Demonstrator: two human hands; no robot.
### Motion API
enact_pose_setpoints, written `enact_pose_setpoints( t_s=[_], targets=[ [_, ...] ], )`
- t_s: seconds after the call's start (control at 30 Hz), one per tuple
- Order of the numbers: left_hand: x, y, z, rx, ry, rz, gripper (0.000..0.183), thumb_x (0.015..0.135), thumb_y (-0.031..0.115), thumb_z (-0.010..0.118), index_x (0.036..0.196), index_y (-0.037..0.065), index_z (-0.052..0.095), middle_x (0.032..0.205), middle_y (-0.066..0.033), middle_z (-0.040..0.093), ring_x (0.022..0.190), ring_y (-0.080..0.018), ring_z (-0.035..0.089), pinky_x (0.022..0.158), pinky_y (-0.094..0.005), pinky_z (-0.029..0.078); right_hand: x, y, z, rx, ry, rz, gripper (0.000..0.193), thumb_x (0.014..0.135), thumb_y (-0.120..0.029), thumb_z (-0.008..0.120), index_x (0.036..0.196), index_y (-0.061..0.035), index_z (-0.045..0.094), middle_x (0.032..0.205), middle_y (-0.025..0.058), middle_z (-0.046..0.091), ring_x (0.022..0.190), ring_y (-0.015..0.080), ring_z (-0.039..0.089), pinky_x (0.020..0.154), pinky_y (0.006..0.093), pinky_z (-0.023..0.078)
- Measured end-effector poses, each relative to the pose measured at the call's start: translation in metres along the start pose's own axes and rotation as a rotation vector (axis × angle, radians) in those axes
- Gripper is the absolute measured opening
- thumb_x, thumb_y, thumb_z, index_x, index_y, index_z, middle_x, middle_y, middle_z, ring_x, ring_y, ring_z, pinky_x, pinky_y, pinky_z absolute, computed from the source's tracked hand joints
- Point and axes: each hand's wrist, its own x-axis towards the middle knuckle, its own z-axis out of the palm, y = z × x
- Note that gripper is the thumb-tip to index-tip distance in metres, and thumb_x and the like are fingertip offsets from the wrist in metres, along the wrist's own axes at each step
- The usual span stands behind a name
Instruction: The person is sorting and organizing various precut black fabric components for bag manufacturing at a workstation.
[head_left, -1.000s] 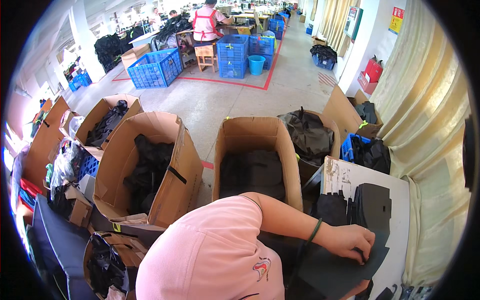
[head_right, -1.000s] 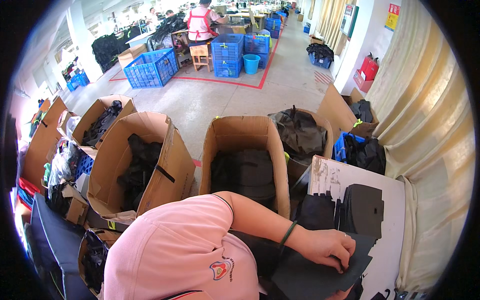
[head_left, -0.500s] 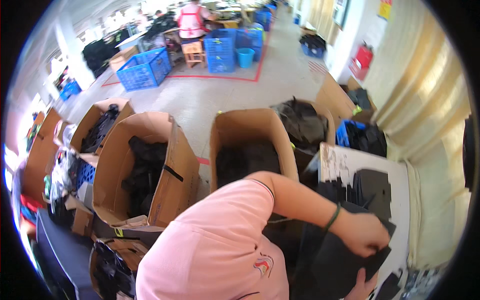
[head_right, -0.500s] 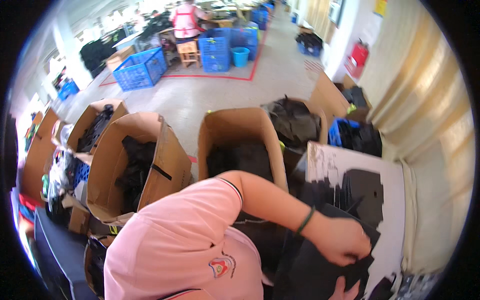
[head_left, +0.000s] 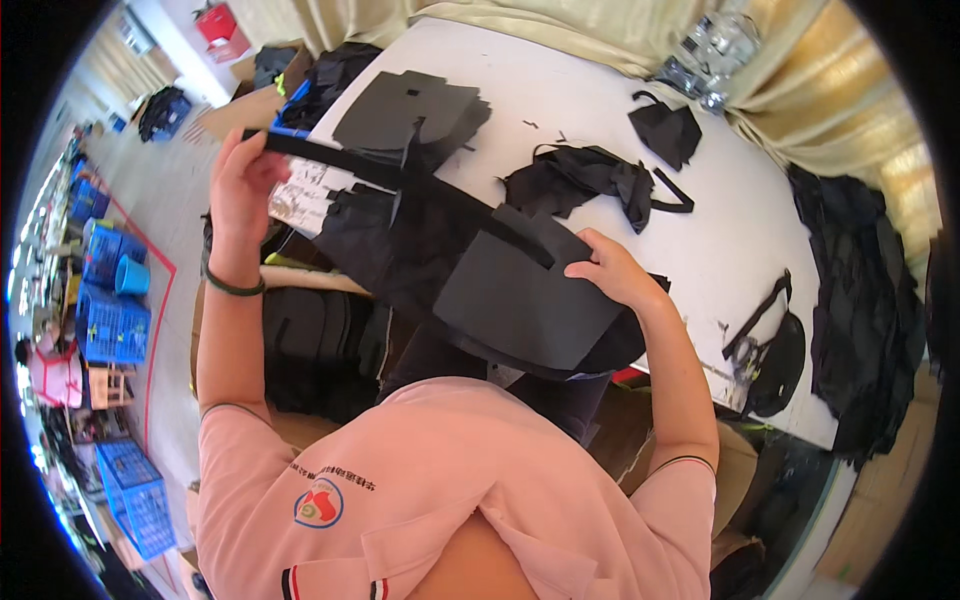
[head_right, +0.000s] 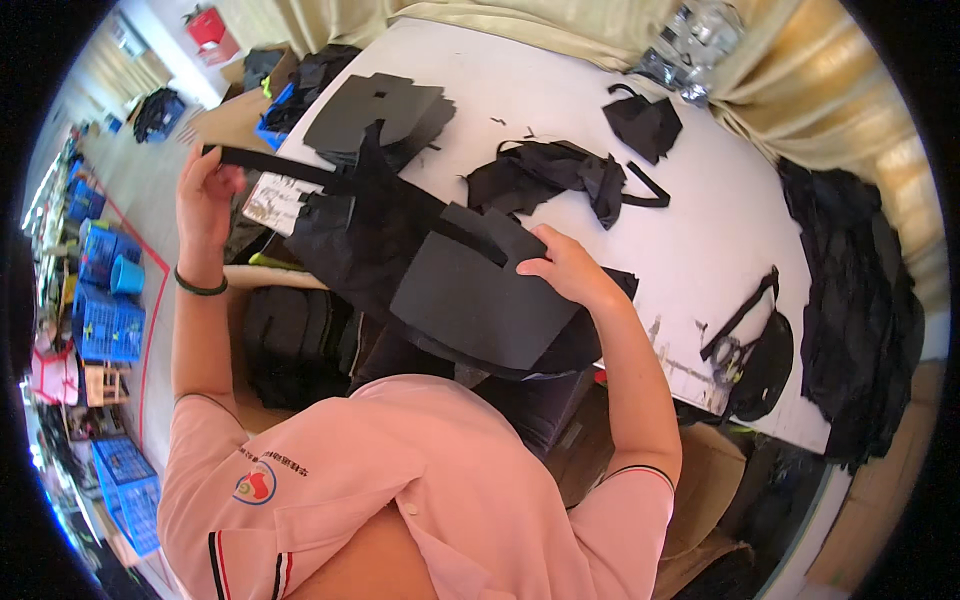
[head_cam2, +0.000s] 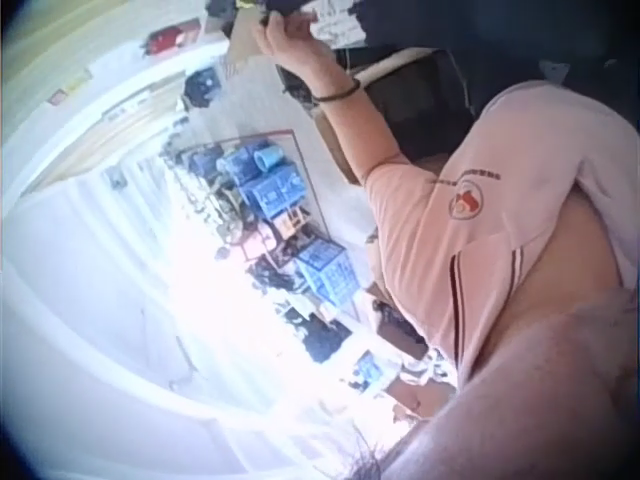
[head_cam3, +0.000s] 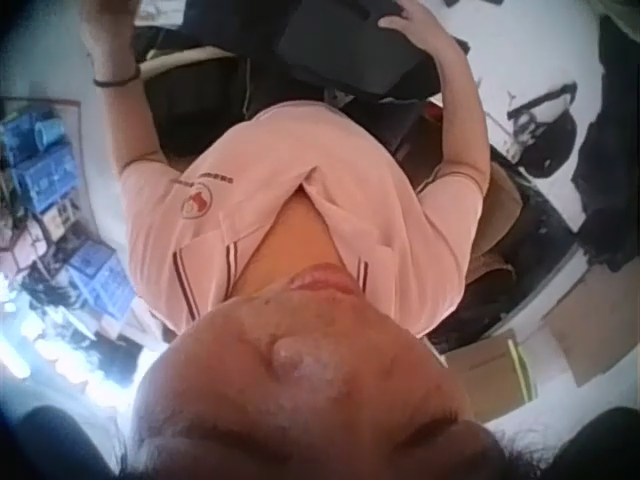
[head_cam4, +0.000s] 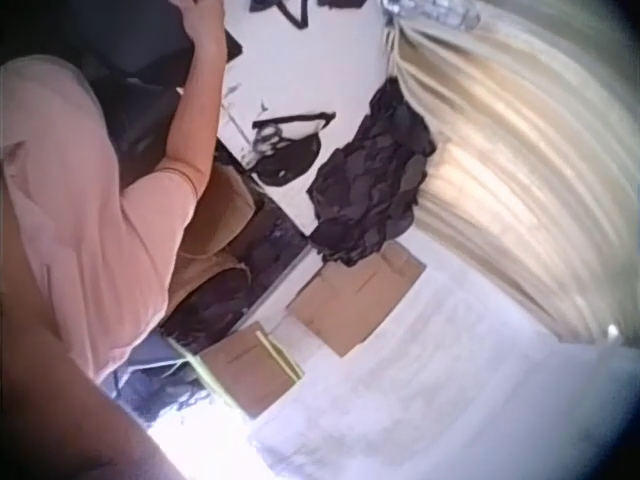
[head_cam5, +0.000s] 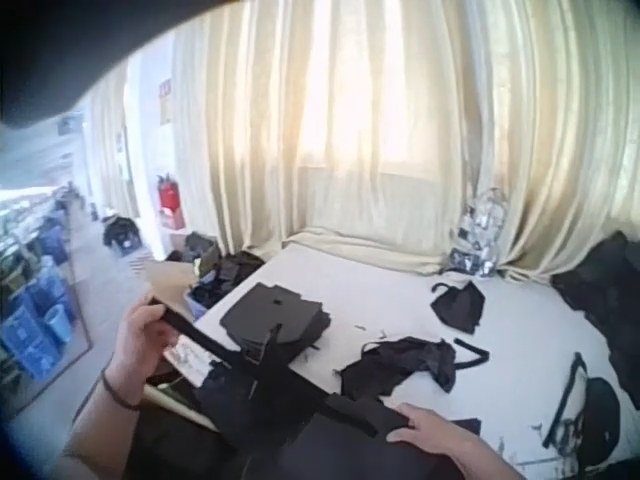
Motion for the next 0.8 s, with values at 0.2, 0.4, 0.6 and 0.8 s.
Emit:
enact_pose_setpoints(
  t_s=[0.2,0.4,0.6,0.8],
  targets=[
    [0.026,-0.055,-0.071,0.204,0.080,-0.156,0.004,0.090,0.013,0.058,0.091,0.009,0.056,0.072,-0.0035,0.061,0.057,-0.0131,0.060,0.054,-0.0253,0.047,-0.018,0.016,-0.008,-0.305,0.001,0.045,0.049,0.086,-0.018,0.070,0.128,-0.0059,0.051,0.100,0.0147,0.067,0.091,0.0263,0.063,0.083,0.0355,0.048],
    [0.044,-0.110,-0.091,0.547,0.105,-0.336,0.011,0.086,0.016,0.063,0.088,0.007,0.057,0.074,-0.0052,0.063,0.058,-0.0143,0.061,0.054,-0.0254,0.048,-0.020,0.014,0.003,-0.477,0.097,0.003,0.054,0.081,-0.028,0.072,0.129,-0.0112,0.053,0.112,0.0156,0.066,0.106,0.0343,0.061,0.087,0.0427,0.048],
    [0.017,-0.096,0.049,1.104,-0.368,0.657,0.029,0.078,0.013,0.071,0.105,0.005,0.062,0.108,-0.0136,0.062,0.109,-0.0329,0.055,0.096,-0.0418,0.042,-0.028,0.009,0.007,-0.550,0.140,0.008,0.056,0.082,-0.028,0.072,0.132,-0.0137,0.050,0.109,0.0170,0.067,0.099,0.0356,0.064,0.084,0.0443,0.049],
    [-0.028,-0.134,0.186,0.724,-1.474,0.172,0.056,0.081,0.024,0.075,0.129,0.005,0.053,0.123,-0.0120,0.059,0.115,-0.0275,0.054,0.098,-0.0365,0.043,-0.045,-0.018,0.004,-0.517,0.127,-0.049,0.063,0.081,-0.022,0.073,0.136,-0.0154,0.044,0.105,0.0172,0.067,0.096,0.0362,0.064,0.082,0.0448,0.049]
  ],
)
